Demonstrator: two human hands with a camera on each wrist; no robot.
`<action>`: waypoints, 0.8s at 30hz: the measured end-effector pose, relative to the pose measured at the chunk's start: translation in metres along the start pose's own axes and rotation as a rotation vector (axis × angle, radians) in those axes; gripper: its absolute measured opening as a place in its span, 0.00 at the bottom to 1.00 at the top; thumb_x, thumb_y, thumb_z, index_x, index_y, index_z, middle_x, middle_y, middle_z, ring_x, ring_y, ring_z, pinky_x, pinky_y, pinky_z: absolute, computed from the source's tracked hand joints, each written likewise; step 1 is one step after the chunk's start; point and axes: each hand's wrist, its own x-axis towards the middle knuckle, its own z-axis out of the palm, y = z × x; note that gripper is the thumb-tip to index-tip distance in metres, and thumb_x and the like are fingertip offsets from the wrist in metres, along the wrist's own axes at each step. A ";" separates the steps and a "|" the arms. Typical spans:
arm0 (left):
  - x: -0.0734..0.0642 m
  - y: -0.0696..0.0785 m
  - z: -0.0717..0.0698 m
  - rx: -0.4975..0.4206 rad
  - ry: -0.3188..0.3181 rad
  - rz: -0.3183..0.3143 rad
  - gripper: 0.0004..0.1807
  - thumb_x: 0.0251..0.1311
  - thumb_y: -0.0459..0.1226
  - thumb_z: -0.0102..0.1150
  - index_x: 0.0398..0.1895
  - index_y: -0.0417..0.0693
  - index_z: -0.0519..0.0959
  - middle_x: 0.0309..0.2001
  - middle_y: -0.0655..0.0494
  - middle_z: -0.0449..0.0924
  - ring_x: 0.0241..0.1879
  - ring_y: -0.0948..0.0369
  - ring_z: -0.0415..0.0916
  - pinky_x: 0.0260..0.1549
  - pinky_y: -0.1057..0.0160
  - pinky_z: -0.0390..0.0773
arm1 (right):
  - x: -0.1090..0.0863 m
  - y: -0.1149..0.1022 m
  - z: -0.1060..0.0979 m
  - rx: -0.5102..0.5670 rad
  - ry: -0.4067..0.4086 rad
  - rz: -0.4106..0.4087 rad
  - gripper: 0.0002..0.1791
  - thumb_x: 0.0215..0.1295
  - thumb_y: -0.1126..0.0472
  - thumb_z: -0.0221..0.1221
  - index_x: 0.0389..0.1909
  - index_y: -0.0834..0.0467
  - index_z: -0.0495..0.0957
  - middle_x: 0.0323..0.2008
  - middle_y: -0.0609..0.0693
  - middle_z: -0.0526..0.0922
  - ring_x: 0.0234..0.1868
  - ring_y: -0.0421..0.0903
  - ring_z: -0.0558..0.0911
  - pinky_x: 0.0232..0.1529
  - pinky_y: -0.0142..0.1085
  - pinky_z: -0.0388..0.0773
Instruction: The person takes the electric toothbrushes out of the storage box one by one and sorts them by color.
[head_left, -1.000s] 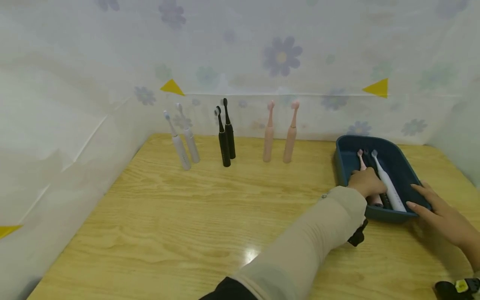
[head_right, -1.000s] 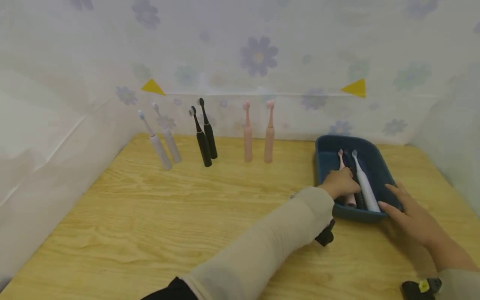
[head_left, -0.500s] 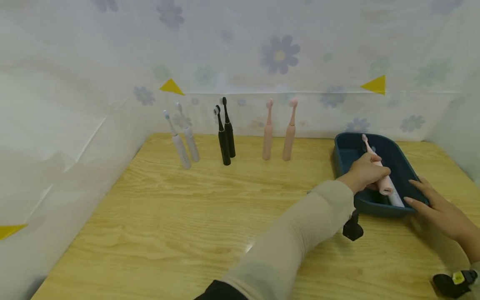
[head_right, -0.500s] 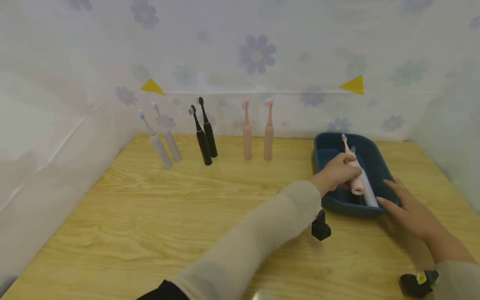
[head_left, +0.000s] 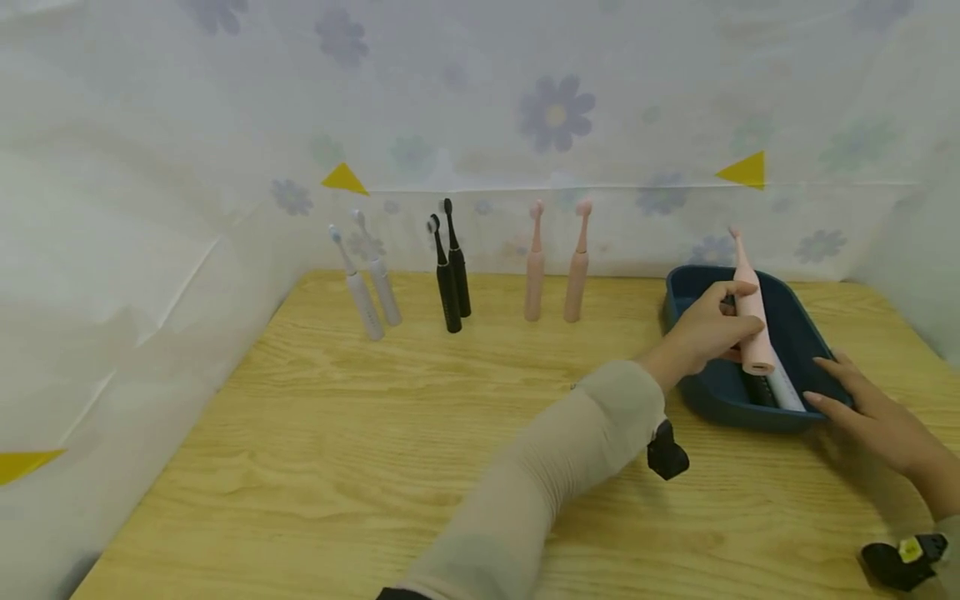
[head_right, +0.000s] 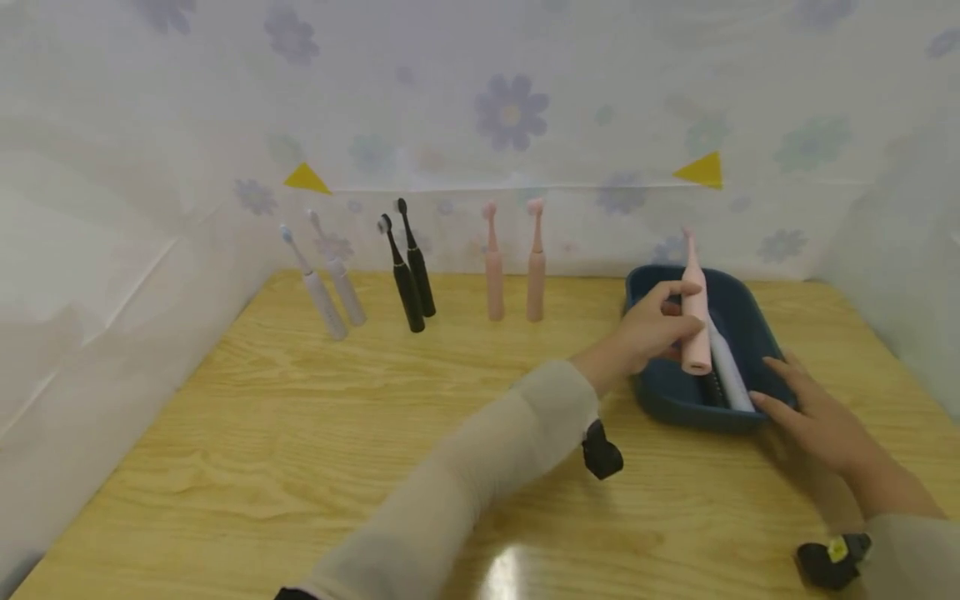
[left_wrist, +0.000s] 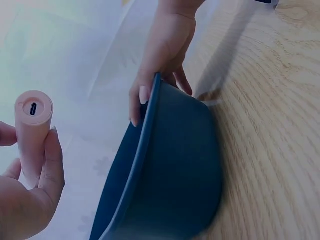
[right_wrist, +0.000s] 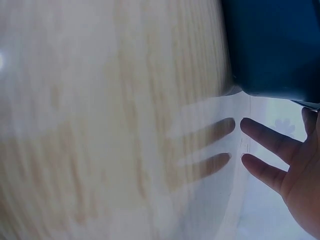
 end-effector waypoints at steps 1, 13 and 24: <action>-0.002 0.001 -0.002 0.000 -0.001 0.005 0.21 0.55 0.30 0.52 0.50 0.62 0.66 0.32 0.61 0.67 0.25 0.63 0.72 0.18 0.65 0.75 | 0.000 0.000 0.001 0.001 -0.001 0.001 0.35 0.66 0.57 0.42 0.64 0.66 0.34 0.61 0.61 0.19 0.56 0.70 0.27 0.44 0.68 0.32; -0.021 0.009 -0.032 0.022 -0.061 0.105 0.23 0.56 0.30 0.51 0.53 0.60 0.65 0.36 0.59 0.64 0.27 0.64 0.71 0.18 0.65 0.75 | -0.002 0.001 0.003 -0.047 0.046 0.006 0.35 0.66 0.57 0.42 0.63 0.68 0.34 0.61 0.62 0.20 0.56 0.71 0.27 0.45 0.67 0.30; -0.039 0.014 -0.061 0.053 -0.072 0.169 0.25 0.56 0.31 0.51 0.56 0.61 0.62 0.41 0.62 0.63 0.26 0.61 0.71 0.22 0.64 0.75 | 0.002 0.003 0.005 -0.018 0.053 -0.029 0.35 0.65 0.59 0.43 0.63 0.69 0.35 0.61 0.63 0.20 0.57 0.69 0.25 0.46 0.66 0.28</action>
